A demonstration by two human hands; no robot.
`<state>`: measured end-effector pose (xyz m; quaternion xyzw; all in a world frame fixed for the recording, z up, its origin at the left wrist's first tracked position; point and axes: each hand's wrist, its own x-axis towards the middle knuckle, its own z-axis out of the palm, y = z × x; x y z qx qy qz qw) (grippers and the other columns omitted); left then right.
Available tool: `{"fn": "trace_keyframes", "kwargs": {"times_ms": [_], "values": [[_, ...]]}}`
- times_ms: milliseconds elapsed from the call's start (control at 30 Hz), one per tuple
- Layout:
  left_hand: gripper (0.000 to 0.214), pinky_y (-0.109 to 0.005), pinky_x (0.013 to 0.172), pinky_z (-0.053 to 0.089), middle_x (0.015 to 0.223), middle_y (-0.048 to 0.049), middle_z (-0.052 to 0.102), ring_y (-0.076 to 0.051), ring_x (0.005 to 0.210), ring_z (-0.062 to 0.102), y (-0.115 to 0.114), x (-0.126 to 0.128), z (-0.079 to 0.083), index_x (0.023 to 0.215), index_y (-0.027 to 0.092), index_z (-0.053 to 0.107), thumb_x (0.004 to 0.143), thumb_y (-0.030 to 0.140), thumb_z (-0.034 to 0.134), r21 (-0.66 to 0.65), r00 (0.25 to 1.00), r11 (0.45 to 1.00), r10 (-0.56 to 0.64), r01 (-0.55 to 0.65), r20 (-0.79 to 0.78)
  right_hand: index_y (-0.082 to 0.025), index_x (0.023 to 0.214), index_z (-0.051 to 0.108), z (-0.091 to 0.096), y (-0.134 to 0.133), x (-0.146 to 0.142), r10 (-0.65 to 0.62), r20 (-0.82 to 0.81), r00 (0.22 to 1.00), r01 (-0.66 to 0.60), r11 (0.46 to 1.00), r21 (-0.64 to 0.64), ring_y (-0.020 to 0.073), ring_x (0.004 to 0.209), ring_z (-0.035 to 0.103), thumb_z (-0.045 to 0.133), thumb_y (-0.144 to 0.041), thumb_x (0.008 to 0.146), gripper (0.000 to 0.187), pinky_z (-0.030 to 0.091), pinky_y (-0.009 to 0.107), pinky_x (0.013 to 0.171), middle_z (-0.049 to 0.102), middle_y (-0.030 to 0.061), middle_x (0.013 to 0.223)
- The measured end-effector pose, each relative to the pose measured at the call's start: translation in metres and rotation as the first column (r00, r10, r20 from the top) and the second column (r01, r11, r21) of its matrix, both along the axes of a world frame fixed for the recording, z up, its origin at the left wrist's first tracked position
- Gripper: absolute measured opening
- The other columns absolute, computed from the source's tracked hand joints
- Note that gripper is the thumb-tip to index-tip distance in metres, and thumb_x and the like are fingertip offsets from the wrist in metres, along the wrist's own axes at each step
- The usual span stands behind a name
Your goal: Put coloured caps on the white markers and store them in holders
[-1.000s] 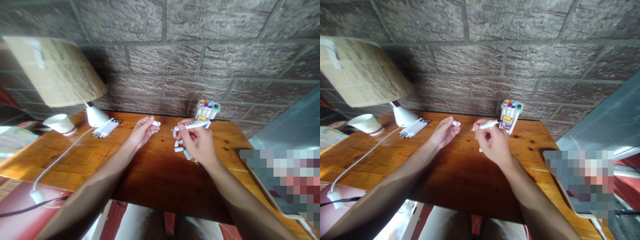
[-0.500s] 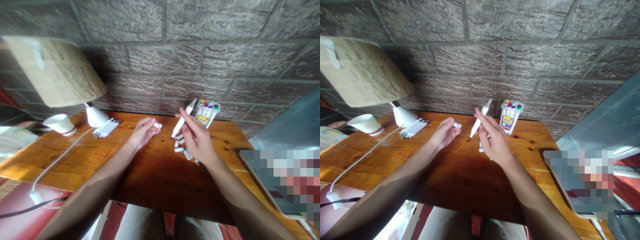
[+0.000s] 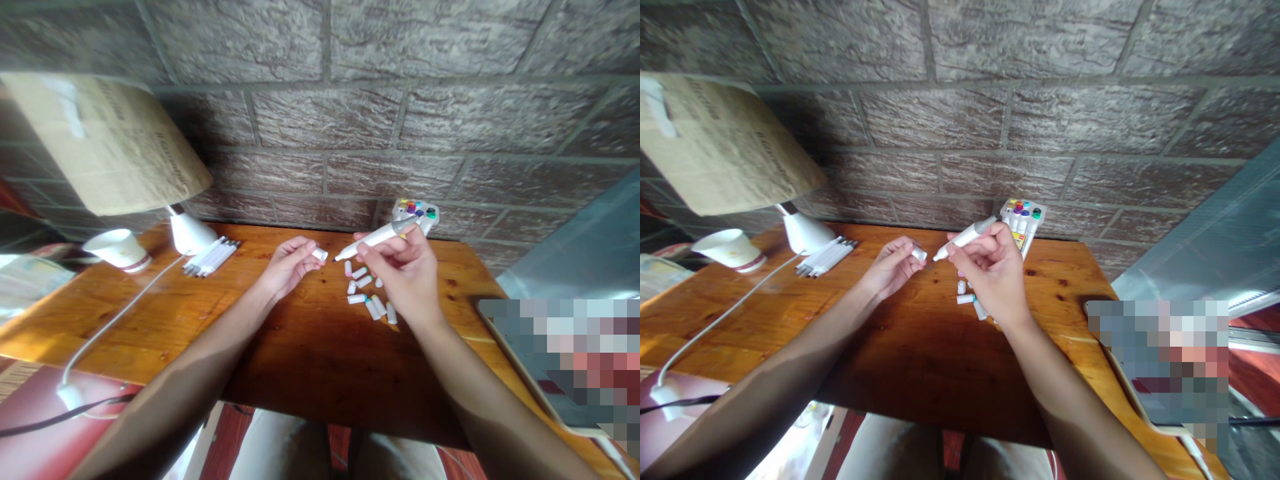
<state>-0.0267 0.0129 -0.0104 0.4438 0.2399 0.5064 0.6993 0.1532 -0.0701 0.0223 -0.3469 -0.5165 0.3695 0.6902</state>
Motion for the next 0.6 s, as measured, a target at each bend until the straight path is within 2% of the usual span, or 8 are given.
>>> {"fn": "trace_keyframes", "kwargs": {"times_ms": [133,367,500,600], "values": [[0.042,-0.016,0.055,0.056,0.062,-0.0019,0.073,-0.010,0.054,0.069,-0.0005,0.0002,0.0004,0.067,0.013,0.066,0.052,0.039,0.095,-0.001,1.000,1.000,0.000,0.000,0.006,-0.025,0.112,0.060,-0.0007,-0.0021,-0.0002,-0.028,0.066,0.997,0.026,0.999,0.031,0.0148,0.074,0.073,0.079,-0.029,0.080,0.038,0.061,0.027,0.063,0.078,0.0027,0.102],[0.044,-0.016,0.055,0.055,0.061,-0.0017,0.073,-0.011,0.054,0.069,-0.0013,0.0004,0.0005,0.068,0.013,0.064,0.051,0.039,0.095,-0.008,1.000,1.000,-0.001,0.001,0.001,-0.023,0.099,0.071,-0.0041,-0.0018,-0.0022,-0.047,0.155,0.987,0.034,0.996,0.087,0.0148,0.075,0.072,0.076,-0.029,0.083,0.018,0.062,0.028,0.065,0.076,0.0052,0.108],[0.040,-0.016,0.056,0.055,0.062,-0.0012,0.073,-0.011,0.056,0.070,-0.0001,-0.0003,0.0003,0.069,0.014,0.063,0.058,0.037,0.093,-0.015,1.000,1.000,0.003,-0.003,-0.018,-0.023,0.102,0.071,-0.0077,-0.0023,-0.0015,-0.042,0.247,0.968,0.014,0.993,0.115,0.0138,0.070,0.070,0.072,-0.028,0.087,0.016,0.060,0.028,0.061,0.075,0.0070,0.112],[0.035,-0.016,0.058,0.056,0.064,-0.0012,0.073,-0.011,0.058,0.071,0.0008,-0.0013,-0.0010,0.072,0.014,0.063,0.064,0.033,0.091,-0.033,1.000,0.999,0.008,-0.009,-0.018,-0.023,0.106,0.069,-0.0088,-0.0035,-0.0001,-0.073,0.376,0.924,0.003,0.983,0.184,0.0147,0.074,0.071,0.068,-0.025,0.090,0.017,0.061,0.029,0.066,0.074,0.0073,0.116]]}}
